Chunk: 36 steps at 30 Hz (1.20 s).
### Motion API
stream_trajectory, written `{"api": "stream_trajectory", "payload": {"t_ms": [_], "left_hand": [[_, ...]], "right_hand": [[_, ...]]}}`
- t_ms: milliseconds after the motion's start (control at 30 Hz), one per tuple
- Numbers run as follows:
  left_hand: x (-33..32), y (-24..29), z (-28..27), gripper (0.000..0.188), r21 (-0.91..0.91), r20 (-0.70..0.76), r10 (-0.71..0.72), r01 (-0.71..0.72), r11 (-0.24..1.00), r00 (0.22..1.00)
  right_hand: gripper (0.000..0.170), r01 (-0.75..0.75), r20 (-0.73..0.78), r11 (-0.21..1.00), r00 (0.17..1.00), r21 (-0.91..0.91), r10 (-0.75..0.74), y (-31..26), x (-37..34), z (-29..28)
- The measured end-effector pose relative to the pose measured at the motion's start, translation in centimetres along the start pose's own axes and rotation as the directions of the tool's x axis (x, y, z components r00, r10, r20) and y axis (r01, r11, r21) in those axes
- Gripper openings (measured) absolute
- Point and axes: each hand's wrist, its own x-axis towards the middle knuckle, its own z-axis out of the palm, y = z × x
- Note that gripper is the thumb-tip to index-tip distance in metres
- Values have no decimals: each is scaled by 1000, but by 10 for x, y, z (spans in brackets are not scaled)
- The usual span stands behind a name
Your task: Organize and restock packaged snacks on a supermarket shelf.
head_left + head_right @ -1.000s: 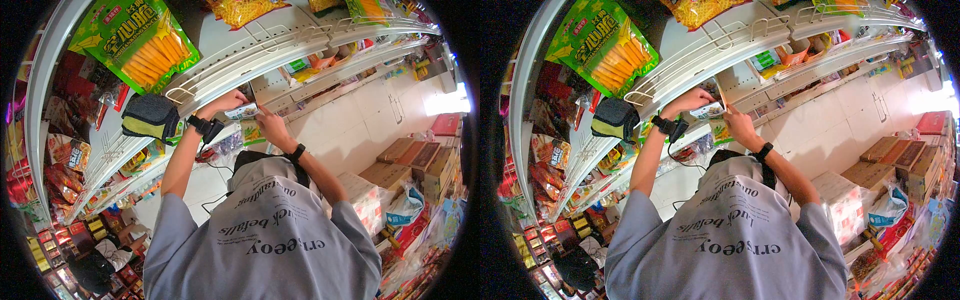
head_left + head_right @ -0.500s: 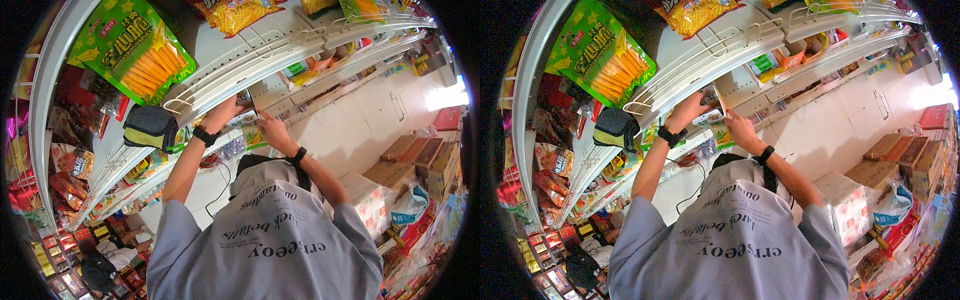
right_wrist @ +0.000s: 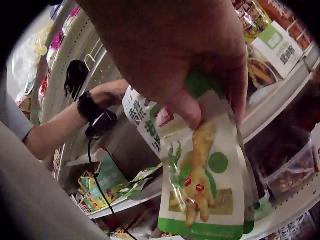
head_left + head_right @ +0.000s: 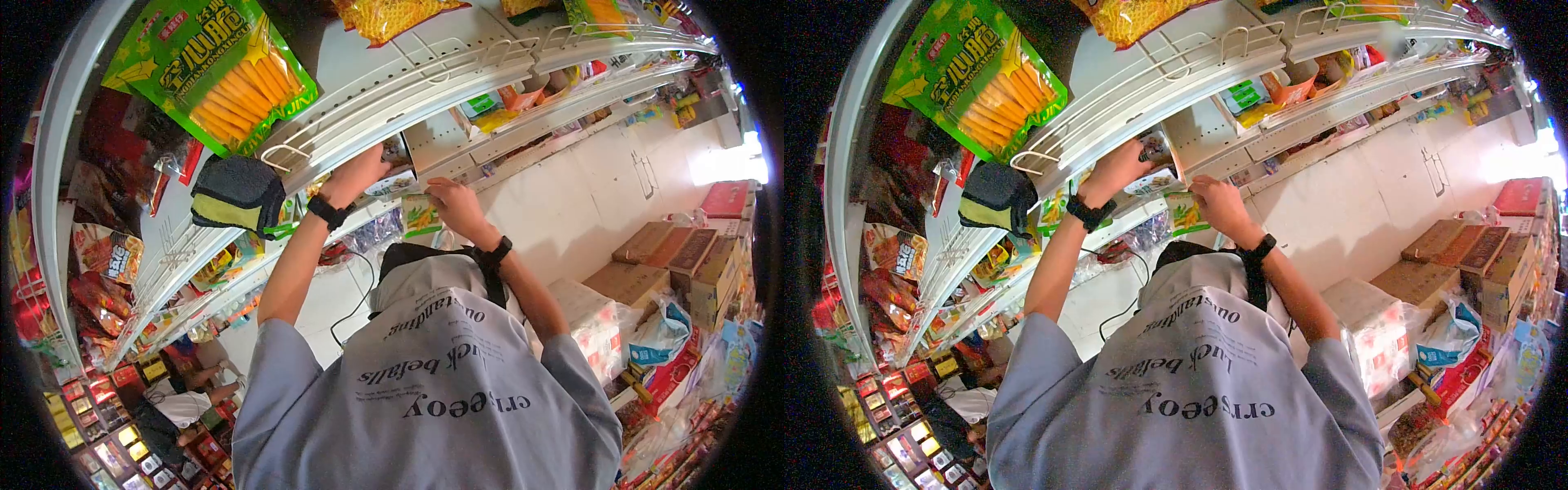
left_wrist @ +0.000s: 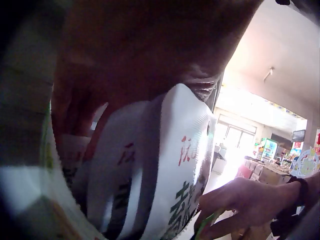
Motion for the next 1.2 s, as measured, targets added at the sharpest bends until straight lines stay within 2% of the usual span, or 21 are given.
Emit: {"api": "stream_trajectory", "payload": {"t_ms": [133,200,267,300,367,400,433,467,500,567,633,667,733,800,867,933,1000,1067,1100,1167,1200], "left_hand": [[4,-8,5,37,10,-10,22,-22,1000,1000],[3,-15,16,41,26,-118,65,-62,998,991],[1,-8,11,55,-10,18,-62,62,998,998],[0,-12,14,72,-83,35,-48,51,995,998],[-8,-14,14,76,-130,-4,-34,34,991,999],[-11,-14,12,80,-170,-40,-8,1,985,999],[-8,-9,5,79,-212,122,-131,155,965,984],[-9,-8,6,79,-214,116,-138,160,964,984],[-10,-9,9,79,-187,65,-143,153,970,988],[-10,-3,2,78,-161,12,-148,148,976,989],[-10,9,-22,74,-295,303,-243,333,896,922],[-12,7,-17,74,-296,303,-244,334,895,921],[-17,1,-4,70,-240,-75,-147,125,963,986],[-17,-1,-1,70,-273,-38,-179,162,948,983],[-19,2,-7,72,-237,20,-241,239,942,970],[-21,-2,-4,74,-254,0,-236,228,940,972],[-21,-5,-1,75,-273,-21,-223,209,939,975],[-23,-9,-1,75,-469,-30,-173,139,872,984],[-23,-10,-1,75,-469,-31,-173,139,872,984],[-25,-13,-4,70,-619,218,-224,312,721,950],[-24,-17,3,70,-619,216,-225,311,721,950]], "right_hand": [[15,-80,57,996,995,-33,82,-13,-8,-50],[13,-204,-38,979,978,6,204,-16,-11,-77],[15,-78,-251,997,965,13,79,-15,-10,-99],[17,-128,-334,986,929,110,158,-23,-6,-106],[17,-191,-449,938,838,291,310,-38,3,-119],[17,-186,-442,940,844,288,302,-28,6,-111],[18,-123,-462,876,811,466,359,-13,10,-100],[19,-47,-467,779,777,625,421,0,12,-91],[19,-61,-363,633,776,772,516,-13,18,-86],[20,-20,-297,494,777,869,554,-14,29,-63],[20,1,-287,456,779,890,558,-22,41,-46],[19,19,-309,476,783,879,539,-27,47,-38],[19,36,-331,497,787,867,521,-32,54,-31],[16,16,-534,827,770,562,348,-36,58,-28],[16,-59,-536,867,764,495,358,-42,58,-33],[18,57,-663,991,747,123,39,-42,58,-35],[18,70,-637,993,771,92,4,-45,57,-39],[18,86,-611,994,791,63,-29,-47,55,-45],[17,115,-555,993,827,14,-88,-46,54,-50],[17,152,-494,988,857,-34,-149,-49,54,-58],[18,219,-442,976,874,-14,-203,-50,54,-62]]}}
